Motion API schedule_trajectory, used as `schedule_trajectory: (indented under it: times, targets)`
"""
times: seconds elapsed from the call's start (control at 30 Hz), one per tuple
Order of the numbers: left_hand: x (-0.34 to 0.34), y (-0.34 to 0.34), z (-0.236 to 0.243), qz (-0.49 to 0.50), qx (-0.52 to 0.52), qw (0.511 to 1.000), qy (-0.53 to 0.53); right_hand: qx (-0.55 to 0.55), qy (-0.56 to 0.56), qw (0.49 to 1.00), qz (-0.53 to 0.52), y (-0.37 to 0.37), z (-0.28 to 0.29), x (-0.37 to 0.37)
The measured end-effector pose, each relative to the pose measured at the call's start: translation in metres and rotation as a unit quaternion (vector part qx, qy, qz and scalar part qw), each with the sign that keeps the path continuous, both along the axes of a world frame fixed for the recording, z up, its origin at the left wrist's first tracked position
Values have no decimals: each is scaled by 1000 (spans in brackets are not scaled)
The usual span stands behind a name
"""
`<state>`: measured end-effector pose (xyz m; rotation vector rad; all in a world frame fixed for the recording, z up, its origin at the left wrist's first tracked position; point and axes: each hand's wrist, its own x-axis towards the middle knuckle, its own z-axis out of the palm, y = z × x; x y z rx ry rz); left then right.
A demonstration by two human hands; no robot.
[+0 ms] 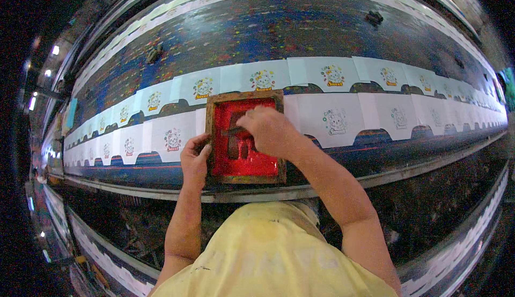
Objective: The person uses a wooden screen-printing frame with red ink to repeatedly print a pattern onto a long roll of white fabric laid out on a table. The person holds the frame with both hands and drags a squeegee across the screen to transfer ink onto the fabric, repeating the motion along the length of the roll.
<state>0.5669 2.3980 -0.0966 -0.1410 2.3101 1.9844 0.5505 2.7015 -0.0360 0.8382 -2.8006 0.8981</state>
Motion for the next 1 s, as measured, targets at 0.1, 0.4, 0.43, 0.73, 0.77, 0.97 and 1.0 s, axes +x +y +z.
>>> schedule_trajectory:
  times: [0.1, 0.4, 0.43, 0.73, 0.77, 0.97, 1.0]
  targets:
    - [-4, 3, 9, 9, -44, 999, -16, -19, 41, 998, -46, -2, -6, -23]
    - [-14, 0, 17, -2, -18, 998, -64, 48, 79, 996, -10, -25, -19, 49]
    - [-14, -1, 16, -4, -18, 998, -65, 46, 72, 996, -1, -28, -18, 63]
    - [-18, -4, 8, -34, -34, 999, -21, 32, -43, 997, 55, -16, 6, 73]
    - [-18, -4, 8, -39, -42, 998, -19, 24, -43, 997, 56, -9, 8, 57]
    - [-14, -6, 5, -47, -63, 997, 12, 35, 8, 996, -85, -7, -1, -30]
    - [-14, -6, 3, -47, -65, 997, 14, 23, 31, 996, -77, -8, -2, -30]
